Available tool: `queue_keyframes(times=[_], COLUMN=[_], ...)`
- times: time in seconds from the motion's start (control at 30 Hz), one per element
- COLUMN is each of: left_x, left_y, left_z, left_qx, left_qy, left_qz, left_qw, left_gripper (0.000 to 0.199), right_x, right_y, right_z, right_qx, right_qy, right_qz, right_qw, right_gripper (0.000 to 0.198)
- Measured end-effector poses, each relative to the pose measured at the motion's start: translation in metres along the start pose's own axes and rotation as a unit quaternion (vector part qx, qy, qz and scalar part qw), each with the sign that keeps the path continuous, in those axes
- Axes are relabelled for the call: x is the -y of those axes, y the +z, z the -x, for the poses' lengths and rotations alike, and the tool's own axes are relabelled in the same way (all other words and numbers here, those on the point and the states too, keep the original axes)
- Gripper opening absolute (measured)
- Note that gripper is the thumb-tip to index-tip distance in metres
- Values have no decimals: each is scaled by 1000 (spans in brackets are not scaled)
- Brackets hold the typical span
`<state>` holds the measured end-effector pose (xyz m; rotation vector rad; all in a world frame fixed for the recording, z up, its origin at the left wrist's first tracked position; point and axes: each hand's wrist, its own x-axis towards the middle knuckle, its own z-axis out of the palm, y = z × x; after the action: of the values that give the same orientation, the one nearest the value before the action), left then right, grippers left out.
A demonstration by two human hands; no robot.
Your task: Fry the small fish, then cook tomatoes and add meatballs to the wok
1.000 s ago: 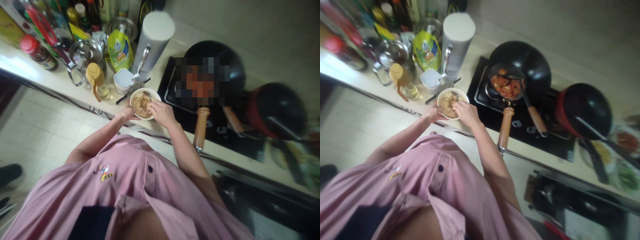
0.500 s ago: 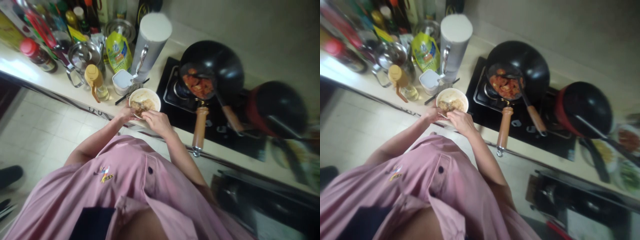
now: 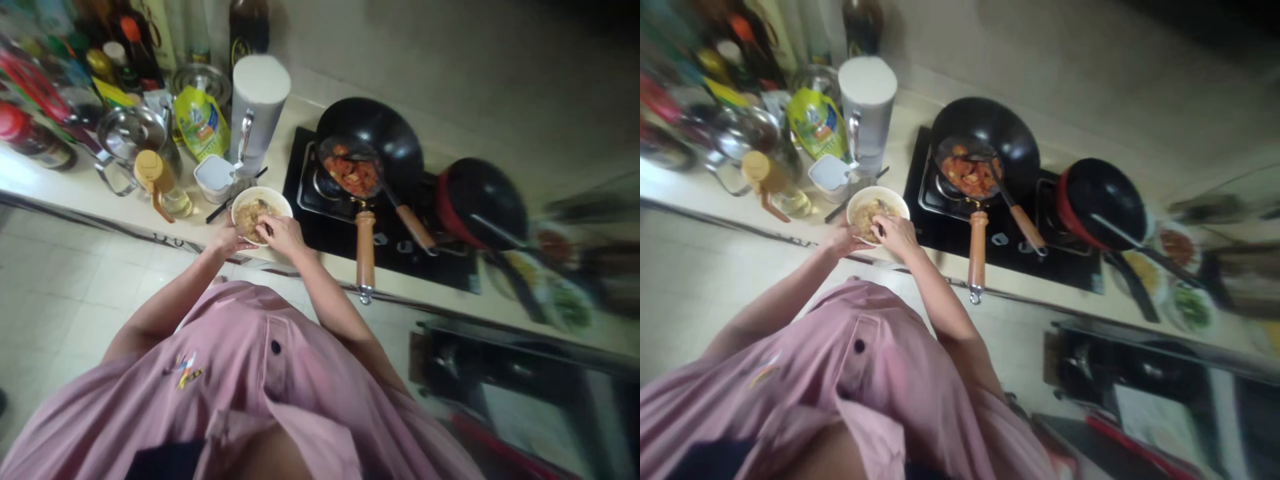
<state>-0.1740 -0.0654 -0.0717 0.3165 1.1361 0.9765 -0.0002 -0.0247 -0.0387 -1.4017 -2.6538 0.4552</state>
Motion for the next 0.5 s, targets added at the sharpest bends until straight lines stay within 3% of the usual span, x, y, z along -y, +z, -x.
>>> queue_keyframes(times=[0.13,0.27,0.37,0.43,0.5], left_x=[1,0,-2,-3,-3], left_y=[3,8,10,10,11], left_z=[-1,3,6,7,7], left_qx=[-20,-25,-40,-48,-51], left_qy=[-5,-12,-17,-18,-12], left_qz=[-2,-8,-15,-17,-13], left_qw=[1000,1000,999,999,999], left_gripper=[73,51,48,55,66], right_x=[3,10,10,4,-5], right_y=[-3,-15,-20,-20,-20], right_z=[6,35,49,49,43], right_qx=[5,21,29,37,9], right_qy=[28,-57,-112,-100,-48], right_qz=[22,-16,-68,-70,-34], right_qw=[999,998,991,992,998], right_gripper=[34,34,35,35,34])
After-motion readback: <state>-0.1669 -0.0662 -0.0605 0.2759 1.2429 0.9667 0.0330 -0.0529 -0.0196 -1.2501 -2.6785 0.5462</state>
